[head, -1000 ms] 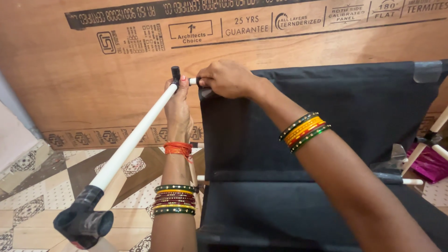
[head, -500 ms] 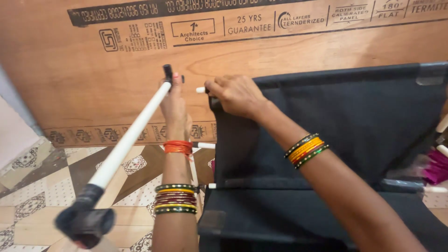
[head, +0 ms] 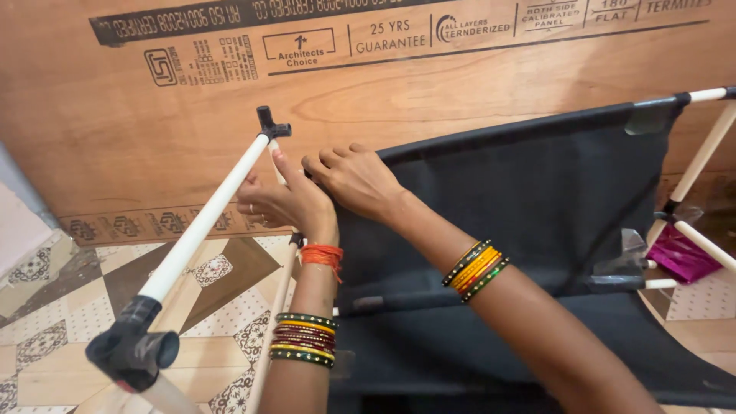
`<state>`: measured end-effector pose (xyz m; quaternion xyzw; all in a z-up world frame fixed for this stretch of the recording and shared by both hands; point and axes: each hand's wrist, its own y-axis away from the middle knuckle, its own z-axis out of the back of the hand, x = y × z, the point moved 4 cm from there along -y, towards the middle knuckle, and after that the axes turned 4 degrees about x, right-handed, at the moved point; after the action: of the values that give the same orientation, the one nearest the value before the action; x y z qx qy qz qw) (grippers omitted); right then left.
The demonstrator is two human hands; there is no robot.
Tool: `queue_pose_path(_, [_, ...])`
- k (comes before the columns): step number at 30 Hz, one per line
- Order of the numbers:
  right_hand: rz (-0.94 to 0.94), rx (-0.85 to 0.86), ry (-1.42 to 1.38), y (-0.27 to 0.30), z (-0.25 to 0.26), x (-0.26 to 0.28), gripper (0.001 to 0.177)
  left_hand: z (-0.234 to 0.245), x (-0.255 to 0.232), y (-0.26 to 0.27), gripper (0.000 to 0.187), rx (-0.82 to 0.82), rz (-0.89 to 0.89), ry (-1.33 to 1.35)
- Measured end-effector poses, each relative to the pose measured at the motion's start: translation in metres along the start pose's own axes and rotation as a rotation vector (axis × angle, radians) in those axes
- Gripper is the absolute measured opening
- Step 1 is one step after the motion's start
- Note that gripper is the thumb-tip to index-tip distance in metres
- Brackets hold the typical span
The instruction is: The person disassembles a three-tier black fabric shoe rack by hand. They remove the fabric shelves from the white PVC frame, then detach the frame sections at the joints and lay the pieces on the floor.
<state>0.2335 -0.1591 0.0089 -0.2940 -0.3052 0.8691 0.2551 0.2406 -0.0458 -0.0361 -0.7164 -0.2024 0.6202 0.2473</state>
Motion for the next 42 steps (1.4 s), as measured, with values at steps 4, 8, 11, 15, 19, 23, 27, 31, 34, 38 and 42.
queue_pose_path(4, [-0.031,-0.036,-0.075,0.008,0.011,0.005,0.03,-0.015,0.017,0.023,0.036,0.316,0.262,0.504])
queue_pose_path(8, [-0.001,0.047,-0.17,0.022,0.024,0.008,0.047,-0.023,0.026,0.03,0.028,0.425,0.496,0.967])
queue_pose_path(11, [0.052,0.03,-0.104,0.035,0.045,0.008,0.068,-0.023,0.037,0.028,0.015,0.559,0.682,0.992])
queue_pose_path(15, [-0.02,0.05,0.01,0.063,0.081,-0.03,0.065,-0.019,0.056,0.021,0.012,0.538,0.697,0.841])
queue_pose_path(19, [-0.24,-0.111,0.209,0.117,0.134,-0.109,0.044,-0.021,0.077,0.007,0.009,0.573,0.748,0.838])
queue_pose_path(23, [-0.639,-0.159,0.55,0.191,0.183,-0.196,0.031,-0.021,0.095,-0.002,0.004,0.645,0.77,0.8])
queue_pose_path(27, [-0.958,-0.01,0.618,0.251,0.211,-0.266,0.031,-0.017,0.114,-0.008,0.007,0.622,0.796,0.743])
queue_pose_path(31, [-1.121,0.146,0.508,0.282,0.212,-0.291,0.03,-0.011,0.123,-0.011,0.014,0.663,0.782,0.693])
queue_pose_path(34, [-1.1,0.168,0.538,0.282,0.206,-0.285,0.023,0.0,0.111,-0.014,0.017,0.674,0.57,0.309])
queue_pose_path(38, [-1.113,0.204,0.524,0.267,0.204,-0.271,0.018,0.025,0.038,-0.001,0.05,0.426,-0.101,-0.083])
queue_pose_path(42, [-1.14,0.236,0.477,0.253,0.209,-0.257,0.022,0.04,-0.059,0.049,0.038,0.483,-0.513,0.057])
